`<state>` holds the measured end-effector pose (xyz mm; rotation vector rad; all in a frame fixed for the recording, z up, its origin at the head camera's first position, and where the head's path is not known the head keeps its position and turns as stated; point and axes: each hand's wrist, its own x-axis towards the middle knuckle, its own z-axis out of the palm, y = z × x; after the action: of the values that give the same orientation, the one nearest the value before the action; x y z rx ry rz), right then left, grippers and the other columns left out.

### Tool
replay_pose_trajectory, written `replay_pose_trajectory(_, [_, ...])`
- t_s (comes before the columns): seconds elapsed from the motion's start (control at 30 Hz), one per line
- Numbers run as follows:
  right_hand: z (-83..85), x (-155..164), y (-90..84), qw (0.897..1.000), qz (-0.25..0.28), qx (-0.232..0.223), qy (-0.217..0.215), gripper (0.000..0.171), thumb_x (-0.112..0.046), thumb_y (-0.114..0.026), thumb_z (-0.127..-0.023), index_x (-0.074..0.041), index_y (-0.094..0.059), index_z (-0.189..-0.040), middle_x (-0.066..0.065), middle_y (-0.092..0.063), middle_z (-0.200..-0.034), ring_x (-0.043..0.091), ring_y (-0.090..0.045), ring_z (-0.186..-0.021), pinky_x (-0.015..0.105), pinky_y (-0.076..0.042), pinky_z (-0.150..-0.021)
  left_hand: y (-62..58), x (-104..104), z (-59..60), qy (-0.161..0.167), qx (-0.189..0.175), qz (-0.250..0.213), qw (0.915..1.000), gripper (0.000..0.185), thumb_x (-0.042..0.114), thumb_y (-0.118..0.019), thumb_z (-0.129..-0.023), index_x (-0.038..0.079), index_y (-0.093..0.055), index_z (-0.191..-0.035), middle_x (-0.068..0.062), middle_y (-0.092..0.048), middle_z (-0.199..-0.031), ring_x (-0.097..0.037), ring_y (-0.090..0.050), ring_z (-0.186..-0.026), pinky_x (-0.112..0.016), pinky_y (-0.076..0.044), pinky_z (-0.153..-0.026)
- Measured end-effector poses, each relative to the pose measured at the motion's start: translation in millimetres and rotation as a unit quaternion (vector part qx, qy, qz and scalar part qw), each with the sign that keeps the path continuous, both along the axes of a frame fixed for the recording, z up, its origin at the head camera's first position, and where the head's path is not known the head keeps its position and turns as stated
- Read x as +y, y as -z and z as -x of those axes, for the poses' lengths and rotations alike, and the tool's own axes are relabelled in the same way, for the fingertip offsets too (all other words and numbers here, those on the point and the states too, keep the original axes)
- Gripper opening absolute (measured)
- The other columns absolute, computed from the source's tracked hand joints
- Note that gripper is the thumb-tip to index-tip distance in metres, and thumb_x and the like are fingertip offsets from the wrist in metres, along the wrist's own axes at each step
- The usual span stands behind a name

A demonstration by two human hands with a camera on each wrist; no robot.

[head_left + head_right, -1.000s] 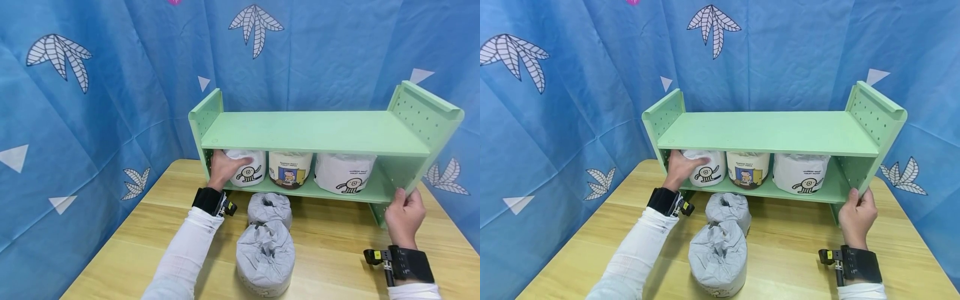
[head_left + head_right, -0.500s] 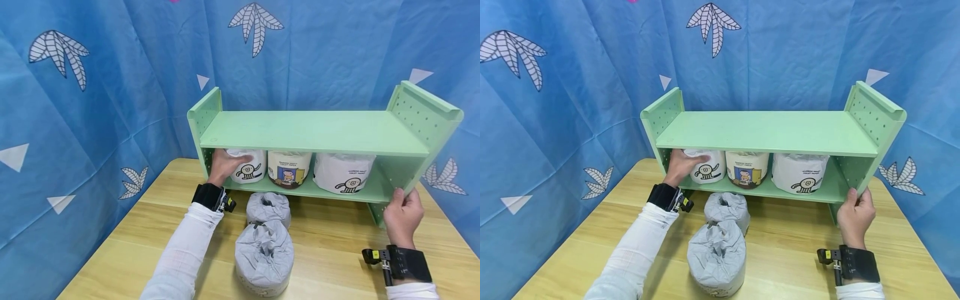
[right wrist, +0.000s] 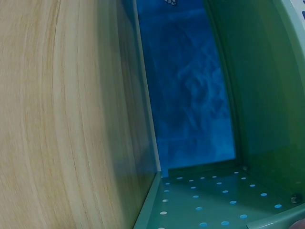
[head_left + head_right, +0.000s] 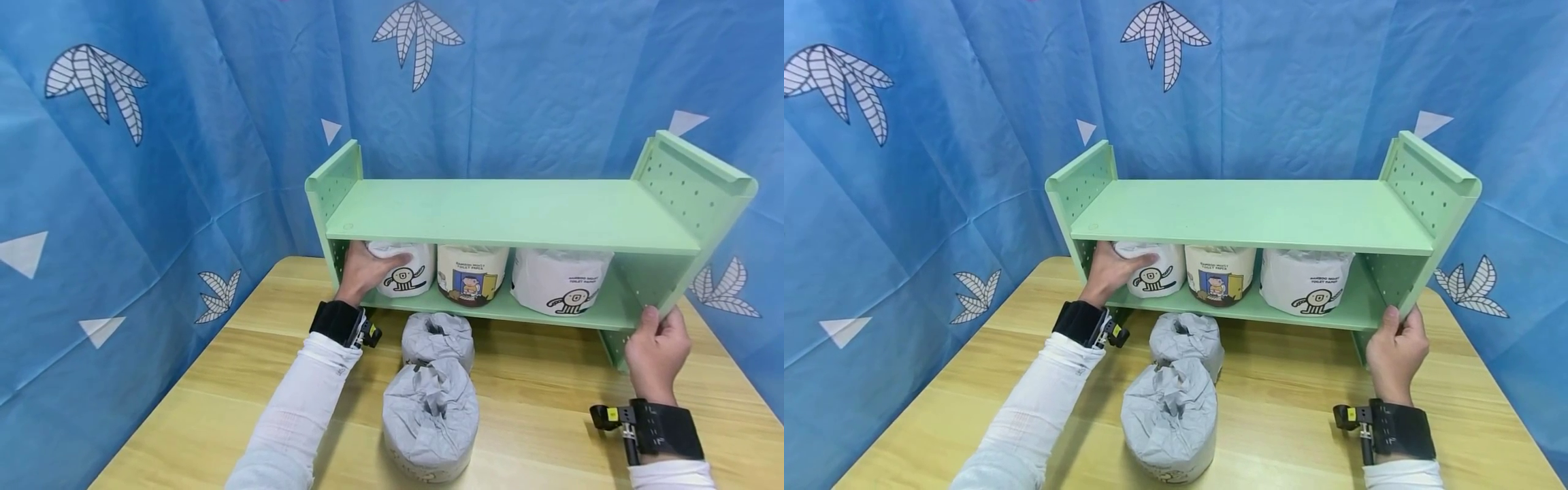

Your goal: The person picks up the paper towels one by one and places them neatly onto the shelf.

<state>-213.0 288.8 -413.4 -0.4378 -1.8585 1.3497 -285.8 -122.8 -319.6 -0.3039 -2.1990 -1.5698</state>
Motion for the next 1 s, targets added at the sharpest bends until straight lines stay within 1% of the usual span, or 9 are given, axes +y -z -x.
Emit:
replay_pose_trajectory(0.27, [0.1,-2.0,-0.6,1.0,0.011,0.0,-0.003,0.039,-0.031,-0.04,-0.104,-0.015,-0.057,-0.135,0.008,-0.06,-0.131,0.004,-0.056,-0.11,0.02,-0.045,-0.09,1.3,-1.5,-7.0,-0.023,0.014,0.013,0.9996,0.098,0.029,-0.09,-0.068,0.019,-0.03,-0.145,-0.008,-0.051,-0.127,-0.024,-0.05,-0.116,-0.042,-0.04,-0.101])
replay_pose_trajectory(0.33, [0.2,-2.1,-1.2,1.0,0.016,0.0,-0.001,0.038,-0.031,-0.04,-0.104,-0.015,-0.058,-0.134,0.008,-0.061,-0.13,0.004,-0.056,-0.109,0.019,-0.045,-0.088,1.7,-2.4,-12.2,-0.032,0.008,0.015,0.9994,0.1,0.032,-0.089,-0.068,0.021,-0.028,-0.146,-0.009,-0.051,-0.127,-0.026,-0.051,-0.114,-0.043,-0.042,-0.099])
replay_pose_trajectory(0.43, [0.3,-2.1,-2.6,1.0,0.025,-0.001,-0.001,0.037,-0.03,-0.041,-0.104,-0.015,-0.059,-0.133,0.006,-0.062,-0.128,0.004,-0.056,-0.105,0.018,-0.044,-0.083,4.4,-4.6,-22.1,-0.043,0.0,0.023,0.9988,0.105,0.037,-0.086,-0.071,0.021,-0.021,-0.151,-0.012,-0.045,-0.138,-0.028,-0.046,-0.124,-0.046,-0.038,-0.104])
replay_pose_trajectory(0.57, [0.6,-1.6,-4.7,0.999,0.035,0.001,-0.001,0.035,-0.027,-0.042,-0.104,-0.013,-0.06,-0.13,0.004,-0.064,-0.123,0.003,-0.056,-0.1,0.017,-0.042,-0.078,10.8,-8.9,-37.6,-0.055,0.0,0.035,0.9978,0.103,0.039,-0.081,-0.077,0.013,-0.017,-0.153,-0.016,-0.031,-0.152,-0.031,-0.033,-0.137,-0.046,-0.03,-0.112])
replay_pose_trajectory(0.63, [1.1,-1.8,-5.7,0.999,0.042,0.0,-0.002,0.034,-0.026,-0.043,-0.104,-0.013,-0.06,-0.13,0.002,-0.064,-0.122,0.003,-0.056,-0.098,0.017,-0.042,-0.079,15.4,-12.5,-44.9,-0.059,0.008,0.038,0.9975,0.097,0.037,-0.079,-0.08,0.008,-0.02,-0.151,-0.018,-0.03,-0.152,-0.032,-0.032,-0.138,-0.043,-0.031,-0.112])
replay_pose_trajectory(0.73, [1.3,-1.8,-7.1,0.998,0.056,-0.005,-0.007,0.033,-0.026,-0.043,-0.104,-0.015,-0.059,-0.131,0.001,-0.064,-0.123,0.004,-0.056,-0.101,0.019,-0.044,-0.083,21.8,-18.8,-54.6,-0.063,0.034,0.034,0.9968,0.089,0.031,-0.076,-0.084,0.003,-0.024,-0.15,-0.019,-0.034,-0.151,-0.032,-0.034,-0.138,-0.04,-0.032,-0.111])
replay_pose_trajectory(0.83, [0.9,-2.2,-8.8,0.998,0.066,-0.01,-0.011,0.034,-0.026,-0.043,-0.104,-0.018,-0.058,-0.133,0.001,-0.062,-0.126,0.005,-0.056,-0.104,0.02,-0.045,-0.088,28.1,-25.1,-63.2,-0.08,0.076,0.02,0.9937,0.075,0.024,-0.074,-0.086,-0.001,-0.033,-0.144,-0.02,-0.048,-0.14,-0.032,-0.046,-0.128,-0.041,-0.039,-0.106])
replay_pose_trajectory(0.9, [0.4,-2.9,-10.2,0.997,0.075,-0.011,-0.011,0.034,-0.026,-0.044,-0.103,-0.018,-0.057,-0.134,0.001,-0.062,-0.125,0.005,-0.056,-0.104,0.02,-0.046,-0.089,31.3,-28.5,-67.5,-0.097,0.115,-0.001,0.9886,0.064,0.016,-0.073,-0.087,-0.006,-0.04,-0.137,-0.022,-0.055,-0.128,-0.034,-0.053,-0.119,-0.042,-0.044,-0.1])
replay_pose_trajectory(1.0, [-0.9,-4.0,-13.6,0.991,0.131,0.017,-0.022,0.034,-0.021,-0.048,-0.102,-0.016,-0.057,-0.134,0.003,-0.062,-0.127,0.007,-0.057,-0.108,0.019,-0.046,-0.092,35.3,-32.0,-71.8,-0.144,0.167,-0.045,0.9744,0.05,0.008,-0.072,-0.086,-0.009,-0.047,-0.126,-0.022,-0.059,-0.112,-0.033,-0.057,-0.105,-0.041,-0.049,-0.089])
